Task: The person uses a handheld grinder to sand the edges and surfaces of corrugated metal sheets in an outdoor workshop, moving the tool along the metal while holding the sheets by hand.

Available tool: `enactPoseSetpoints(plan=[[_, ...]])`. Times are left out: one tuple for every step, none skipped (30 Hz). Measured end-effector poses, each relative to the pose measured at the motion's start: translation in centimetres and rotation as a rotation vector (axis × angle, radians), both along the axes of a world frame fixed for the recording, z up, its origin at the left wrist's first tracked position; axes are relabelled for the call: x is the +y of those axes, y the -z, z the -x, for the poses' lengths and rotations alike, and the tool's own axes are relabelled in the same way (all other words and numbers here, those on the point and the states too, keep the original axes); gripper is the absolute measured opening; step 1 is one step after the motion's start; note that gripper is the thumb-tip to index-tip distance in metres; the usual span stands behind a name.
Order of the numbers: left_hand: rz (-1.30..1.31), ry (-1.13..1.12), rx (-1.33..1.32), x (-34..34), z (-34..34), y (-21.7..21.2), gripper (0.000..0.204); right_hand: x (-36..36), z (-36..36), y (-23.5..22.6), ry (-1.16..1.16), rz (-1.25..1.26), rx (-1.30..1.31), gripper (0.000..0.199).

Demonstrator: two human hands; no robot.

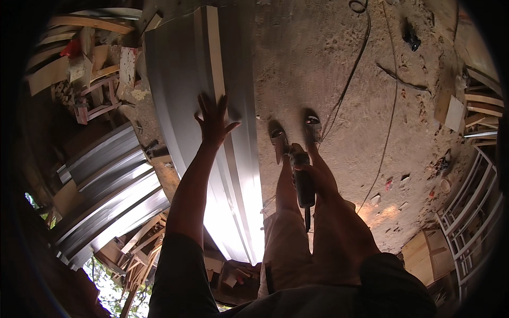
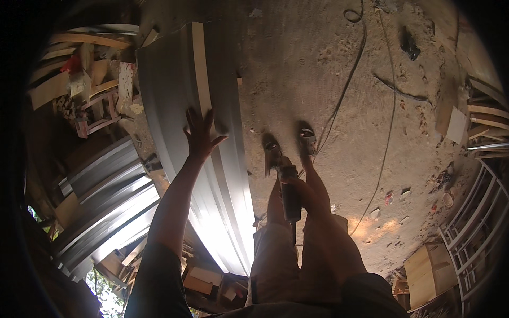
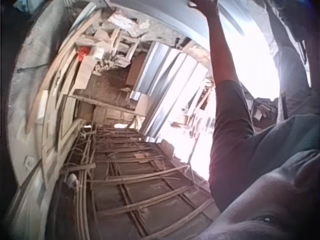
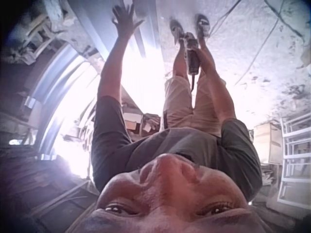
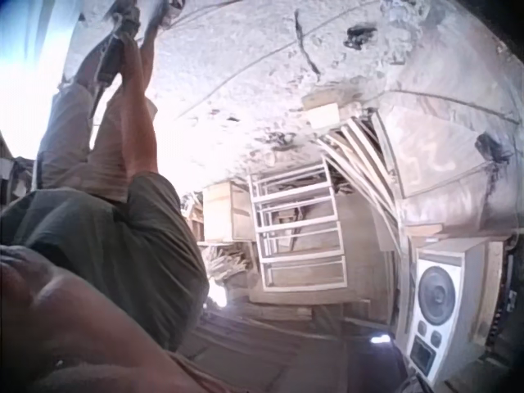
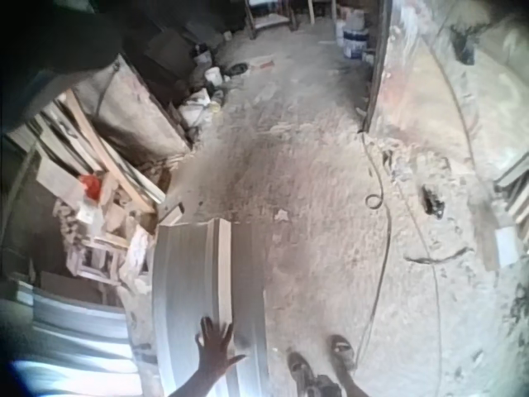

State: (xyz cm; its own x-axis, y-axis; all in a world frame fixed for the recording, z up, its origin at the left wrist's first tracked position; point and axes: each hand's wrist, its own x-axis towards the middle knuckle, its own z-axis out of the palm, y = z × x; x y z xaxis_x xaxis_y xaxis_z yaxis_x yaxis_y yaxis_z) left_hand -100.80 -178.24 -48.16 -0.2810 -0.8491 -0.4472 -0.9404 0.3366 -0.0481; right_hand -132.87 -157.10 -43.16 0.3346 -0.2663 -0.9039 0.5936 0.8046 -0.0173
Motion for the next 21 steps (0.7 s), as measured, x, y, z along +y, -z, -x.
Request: enactPoseSetpoints(plan=[[-0.015, 0.002, 0.018, -0.4, 1.1, -0.4, 0.113, -0.8, 1.2, -0.7, 0.031, 0.02, 0.064, 0.04], [-0.087, -0.042, -0.065, -0.8, 2.3, -0.7, 0.108, -1.6, 2.4, -1.3, 0.058, 0.039, 0.127, 0.04], [-0.047, -0.076, -0.067, -1.4, 3.5, -0.8, 0.104, -1.0, 3.3, 0.1, 0.089, -0.016, 0.1, 0.04], [0.002, -0.115, -0.079, -2.2, 4.0, -1.1, 0.101, -1.7, 4.1, 0.2, 0.089, -0.044, 0.071, 0.042], [0.05, -0.155, -0.089, -3.1, 4.3, -1.4, 0.098, -2.4, 4.8, 0.1, 0.087, -0.077, 0.042, 0.044], [0.154, -0.088, -0.028, -4.5, 4.5, -1.5, 0.091, -2.9, 5.8, -0.1, 0.056, -0.092, 0.024, 0.048], [0.264, -0.027, 0.027, -6.4, 4.4, -1.7, 0.085, -4.1, 6.4, -0.4, 0.017, -0.102, 0.001, 0.052], [0.369, 0.033, 0.082, -8.4, 4.5, -1.8, 0.079, -4.8, 6.8, -0.3, 0.027, -0.107, 0.006, 0.052], [0.413, 0.093, 0.182, -11.2, 4.7, -1.7, 0.072, -5.9, 7.2, -0.2, 0.027, -0.089, 0.015, 0.053], [0.444, 0.155, 0.299, -14.4, 6.1, -1.1, 0.066, -6.7, 8.1, -0.4, 0.035, -0.086, 0.04, 0.054], [0.464, 0.212, 0.409, -17.2, 7.4, -1.0, 0.059, -7.1, 8.6, -0.6, 0.037, -0.093, 0.058, 0.055], [0.416, 0.216, 0.425, -20.1, 9.0, -0.9, 0.054, -7.7, 9.0, -0.7, 0.057, -0.067, 0.064, 0.056], [0.368, 0.219, 0.416, -22.8, 9.5, -1.4, 0.05, -8.3, 8.5, -0.1, 0.072, -0.039, 0.046, 0.056], [0.38, 0.273, 0.401, -25.7, 9.7, -1.0, 0.053, -9.3, 8.4, -0.1, 0.09, -0.004, 0.038, 0.057], [0.396, 0.33, 0.385, -28.7, 9.8, -0.5, 0.056, -10.4, 8.0, 0.6, 0.099, -0.001, 0.016, 0.057], [0.384, 0.35, 0.338, -31.6, 11.4, 0.2, 0.061, -11.5, 8.4, 1.4, 0.116, 0.003, 0.021, 0.058], [0.359, 0.365, 0.278, -33.7, 12.1, 0.7, 0.067, -12.2, 8.2, 2.0, 0.128, -0.005, 0.013, 0.058], [0.331, 0.375, 0.206, -35.4, 12.2, 0.7, 0.072, -13.8, 7.9, 1.6, 0.109, -0.007, 0.018, 0.058], [0.156, 0.357, 0.116, -36.6, 13.0, 0.7, 0.078, -15.8, 7.9, 0.7, 0.087, -0.012, 0.028, 0.057], [-0.017, 0.341, 0.039, -37.9, 14.8, 0.6, 0.083, -17.3, 8.2, 0.2, 0.069, -0.016, 0.05, 0.056], [-0.178, 0.329, -0.043, -39.6, 15.8, 0.5, 0.089, -18.6, 8.1, 0.4, 0.078, -0.015, 0.036, 0.055]])
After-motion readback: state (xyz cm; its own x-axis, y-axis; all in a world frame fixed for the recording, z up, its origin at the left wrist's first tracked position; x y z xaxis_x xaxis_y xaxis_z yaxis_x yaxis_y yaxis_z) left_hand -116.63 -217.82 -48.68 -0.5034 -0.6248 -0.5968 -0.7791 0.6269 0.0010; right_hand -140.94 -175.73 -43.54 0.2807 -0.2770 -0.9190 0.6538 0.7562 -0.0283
